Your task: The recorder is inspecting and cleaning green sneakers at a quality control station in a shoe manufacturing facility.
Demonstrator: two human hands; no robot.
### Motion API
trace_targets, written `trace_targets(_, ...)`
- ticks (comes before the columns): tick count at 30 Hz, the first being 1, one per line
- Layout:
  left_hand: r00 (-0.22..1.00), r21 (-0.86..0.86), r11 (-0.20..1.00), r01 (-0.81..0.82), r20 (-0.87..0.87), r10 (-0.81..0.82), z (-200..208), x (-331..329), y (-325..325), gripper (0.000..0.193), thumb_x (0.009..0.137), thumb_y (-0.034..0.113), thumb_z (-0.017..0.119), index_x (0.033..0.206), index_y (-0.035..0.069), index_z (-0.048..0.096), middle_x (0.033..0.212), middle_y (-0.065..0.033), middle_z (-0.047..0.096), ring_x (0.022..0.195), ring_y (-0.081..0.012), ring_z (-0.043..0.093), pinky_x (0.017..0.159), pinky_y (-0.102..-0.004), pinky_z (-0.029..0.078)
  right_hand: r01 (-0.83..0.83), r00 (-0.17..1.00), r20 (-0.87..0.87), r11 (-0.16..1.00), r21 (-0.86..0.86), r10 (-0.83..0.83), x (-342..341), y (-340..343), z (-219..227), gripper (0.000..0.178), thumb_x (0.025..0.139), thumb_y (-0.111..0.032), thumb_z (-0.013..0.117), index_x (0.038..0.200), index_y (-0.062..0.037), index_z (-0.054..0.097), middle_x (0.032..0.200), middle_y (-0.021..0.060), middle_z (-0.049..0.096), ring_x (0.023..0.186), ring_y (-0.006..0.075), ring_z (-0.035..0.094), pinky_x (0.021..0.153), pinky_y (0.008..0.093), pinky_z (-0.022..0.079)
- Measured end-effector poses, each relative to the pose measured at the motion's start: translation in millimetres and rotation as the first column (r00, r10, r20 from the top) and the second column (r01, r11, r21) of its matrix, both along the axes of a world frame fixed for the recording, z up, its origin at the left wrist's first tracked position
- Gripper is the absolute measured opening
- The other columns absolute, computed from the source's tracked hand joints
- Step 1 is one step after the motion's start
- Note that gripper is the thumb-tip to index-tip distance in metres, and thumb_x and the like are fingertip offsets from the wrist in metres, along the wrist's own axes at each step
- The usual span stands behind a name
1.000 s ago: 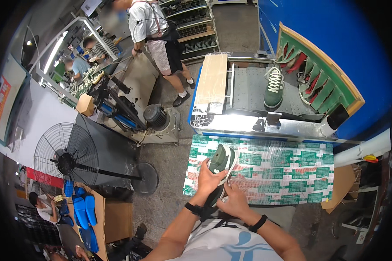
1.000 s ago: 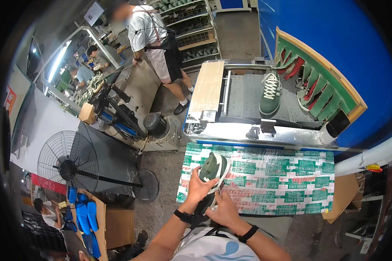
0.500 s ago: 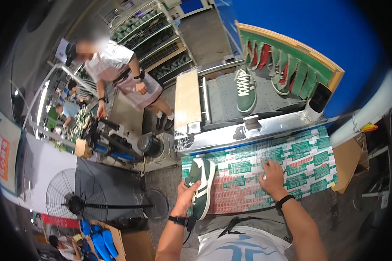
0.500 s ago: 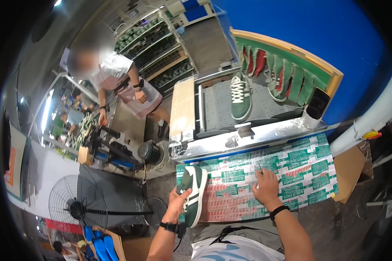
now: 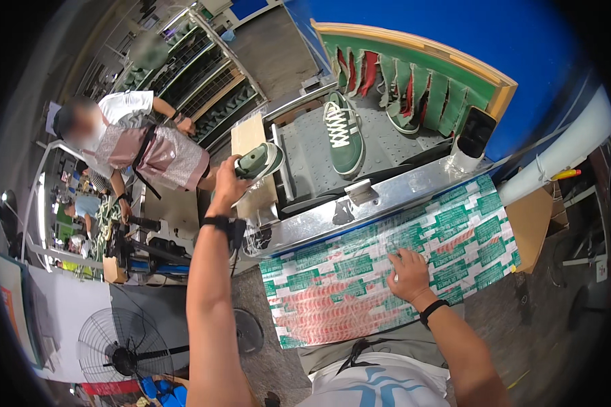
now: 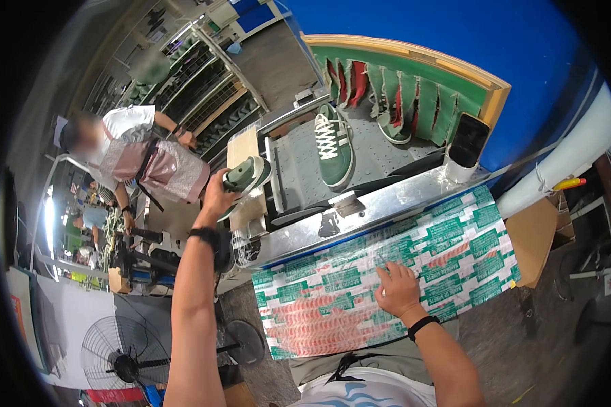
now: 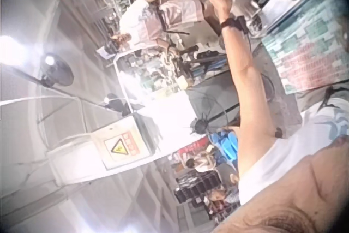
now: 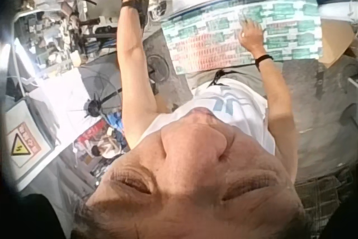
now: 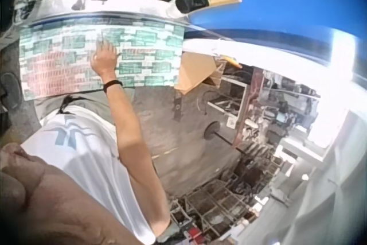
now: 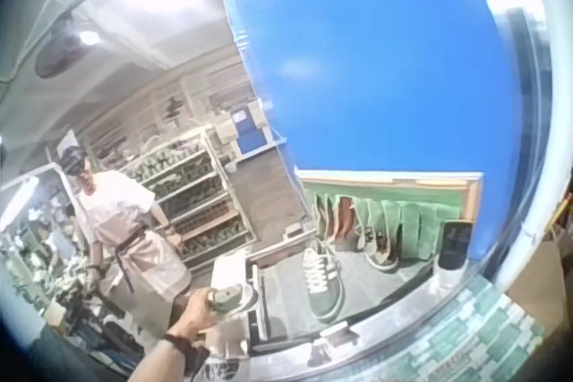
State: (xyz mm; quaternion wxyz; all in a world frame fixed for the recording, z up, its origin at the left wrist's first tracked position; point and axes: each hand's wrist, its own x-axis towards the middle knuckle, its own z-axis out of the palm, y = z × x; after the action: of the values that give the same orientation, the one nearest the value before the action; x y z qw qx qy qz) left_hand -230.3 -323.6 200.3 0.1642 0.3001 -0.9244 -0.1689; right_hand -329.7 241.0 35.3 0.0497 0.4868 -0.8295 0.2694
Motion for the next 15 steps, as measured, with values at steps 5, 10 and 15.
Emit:
trace_targets(5, 0.954, -0.162, 0.957, -0.242, 0.142, 0.265, -61.9, -44.0, -1.8, 0.115, 0.076, 0.007, 0.089, 0.174, 0.018, 0.03, 0.173, -0.026, 0.039, 0.155, -0.0523, 0.042, 0.127, -0.0553, 0.041, 0.004, 1.0, 0.002, 0.999, -0.042, -0.004, -0.6, -0.7, -2.8, 0.044, 0.083, -0.016, 0.073, 0.126, -0.0084, 0.076, 0.127, 0.0154, 0.067, 0.113, 0.0373, 0.065, 0.103, 0.0512, 0.053)
trace_targets(10, 0.994, -0.197, 0.975, -0.105, -0.03, 0.101, -68.9, -14.8, 21.8, 0.122, 0.075, 0.009, 0.091, 0.176, 0.012, 0.022, 0.176, -0.0341, 0.028, 0.16, -0.0535, 0.032, 0.132, -0.0557, 0.034, -0.01, 1.0, 0.025, 0.999, -0.035, 0.011, -0.8, -0.6, -2.8, 0.045, 0.082, -0.016, 0.073, 0.126, -0.0083, 0.076, 0.127, 0.0159, 0.068, 0.113, 0.0382, 0.066, 0.102, 0.0513, 0.053)
trace_targets(15, 0.997, 0.058, 0.997, -0.04, -0.061, 0.044, -70.1, 10.3, 86.1, 0.083, 0.08, 0.012, 0.088, 0.155, 0.001, 0.054, 0.149, -0.0328, 0.059, 0.137, -0.0512, 0.059, 0.116, -0.0503, 0.05, 0.003, 0.998, 0.068, 0.998, -0.059, 0.001, 2.3, -0.4, -2.6, 0.044, 0.081, -0.016, 0.072, 0.125, -0.0071, 0.076, 0.13, 0.0177, 0.067, 0.117, 0.0402, 0.064, 0.105, 0.0534, 0.051)
